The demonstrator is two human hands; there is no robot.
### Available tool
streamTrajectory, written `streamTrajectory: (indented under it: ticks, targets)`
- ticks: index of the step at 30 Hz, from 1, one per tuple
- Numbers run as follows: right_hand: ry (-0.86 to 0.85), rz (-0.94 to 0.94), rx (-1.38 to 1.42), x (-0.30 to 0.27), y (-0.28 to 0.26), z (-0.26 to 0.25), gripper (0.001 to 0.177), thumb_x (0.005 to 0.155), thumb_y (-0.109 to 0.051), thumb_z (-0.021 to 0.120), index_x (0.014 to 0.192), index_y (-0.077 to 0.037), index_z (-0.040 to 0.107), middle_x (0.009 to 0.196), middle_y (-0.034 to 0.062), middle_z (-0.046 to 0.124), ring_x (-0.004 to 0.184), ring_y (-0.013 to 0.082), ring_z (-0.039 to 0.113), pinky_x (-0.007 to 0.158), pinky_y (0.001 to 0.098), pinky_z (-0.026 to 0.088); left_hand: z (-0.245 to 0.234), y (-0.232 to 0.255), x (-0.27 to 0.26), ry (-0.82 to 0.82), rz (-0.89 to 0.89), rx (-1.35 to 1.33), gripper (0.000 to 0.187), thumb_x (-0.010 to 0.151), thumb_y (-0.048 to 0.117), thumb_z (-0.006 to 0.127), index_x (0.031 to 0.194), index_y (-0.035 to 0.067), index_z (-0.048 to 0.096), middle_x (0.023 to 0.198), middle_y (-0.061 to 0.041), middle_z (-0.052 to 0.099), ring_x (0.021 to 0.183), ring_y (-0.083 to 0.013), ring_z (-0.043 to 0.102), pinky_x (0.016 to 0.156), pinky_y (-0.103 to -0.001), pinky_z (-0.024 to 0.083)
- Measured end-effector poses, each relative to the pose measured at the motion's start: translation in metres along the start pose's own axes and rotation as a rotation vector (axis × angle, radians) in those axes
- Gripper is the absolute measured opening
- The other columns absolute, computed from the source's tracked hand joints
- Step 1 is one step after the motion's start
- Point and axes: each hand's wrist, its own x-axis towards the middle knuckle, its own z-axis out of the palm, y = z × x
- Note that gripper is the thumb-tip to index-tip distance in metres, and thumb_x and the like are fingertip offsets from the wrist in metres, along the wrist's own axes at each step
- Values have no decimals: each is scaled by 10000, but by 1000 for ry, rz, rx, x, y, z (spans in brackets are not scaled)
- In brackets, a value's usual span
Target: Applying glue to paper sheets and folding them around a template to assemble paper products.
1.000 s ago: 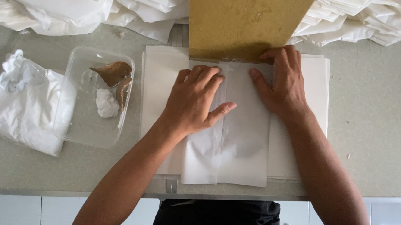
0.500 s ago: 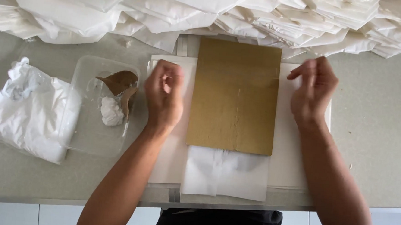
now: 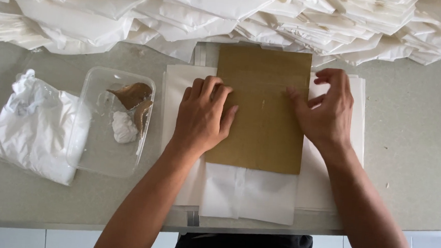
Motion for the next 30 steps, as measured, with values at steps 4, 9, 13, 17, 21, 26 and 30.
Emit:
streamTrajectory:
  ticks: [4,9,13,17,21,26,30]
  targets:
    - [-214,271,289,3,4,-7,572,1037,-298,731,1343,-92,294,1153,177,601,763,362,735,623,407,598,-6,-1,1,12,-54,-149,347,948,333,679,1171,75,614,1110,-105,534,962,-324,620,736,-455,550]
    - [-283,280,568,6,1,-20,465,1103,-81,568,1420,-95,228,951,150,652,721,254,678,609,303,567,-14,-8,-3,230,-262,-617,313,1060,297,536,1260,62,488,1161,-112,528,858,-262,675,651,-382,541]
    - [-276,322,629,2,-18,-34,395,1058,-162,583,1315,-119,285,845,76,679,635,128,602,545,282,510,-6,-12,-2,381,-380,-1010,398,1047,328,493,1311,52,379,1215,-154,508,904,-190,591,721,-329,617]
    - [-379,209,711,7,-35,-40,361,1043,-136,555,1290,-118,292,848,165,687,573,190,626,466,319,537,3,-20,-6,294,-745,-1634,524,998,545,447,1232,98,587,1158,-84,615,943,-173,566,781,-311,461]
    - [-428,51,353,24,-81,-53,275,1070,-133,482,1260,-90,288,739,128,643,441,153,459,382,286,343,19,-24,-11,139,-819,-1833,535,1025,465,423,1239,38,665,1202,-143,702,1197,-244,656,1031,-382,530]
    - [-422,-284,34,44,-114,-48,238,1070,-84,431,1297,-36,484,722,85,666,537,253,535,554,401,378,38,-26,-20,-73,-742,-1865,469,1052,406,403,1210,41,651,1093,-109,684,1154,-166,635,1042,-347,498]
    - [-368,-693,157,39,-130,-20,309,832,124,393,1002,2,619,593,47,536,442,202,464,415,386,354,51,-29,-24,-290,-649,-1880,409,1078,347,383,1181,44,636,985,-76,666,1110,-88,614,1054,-312,466]
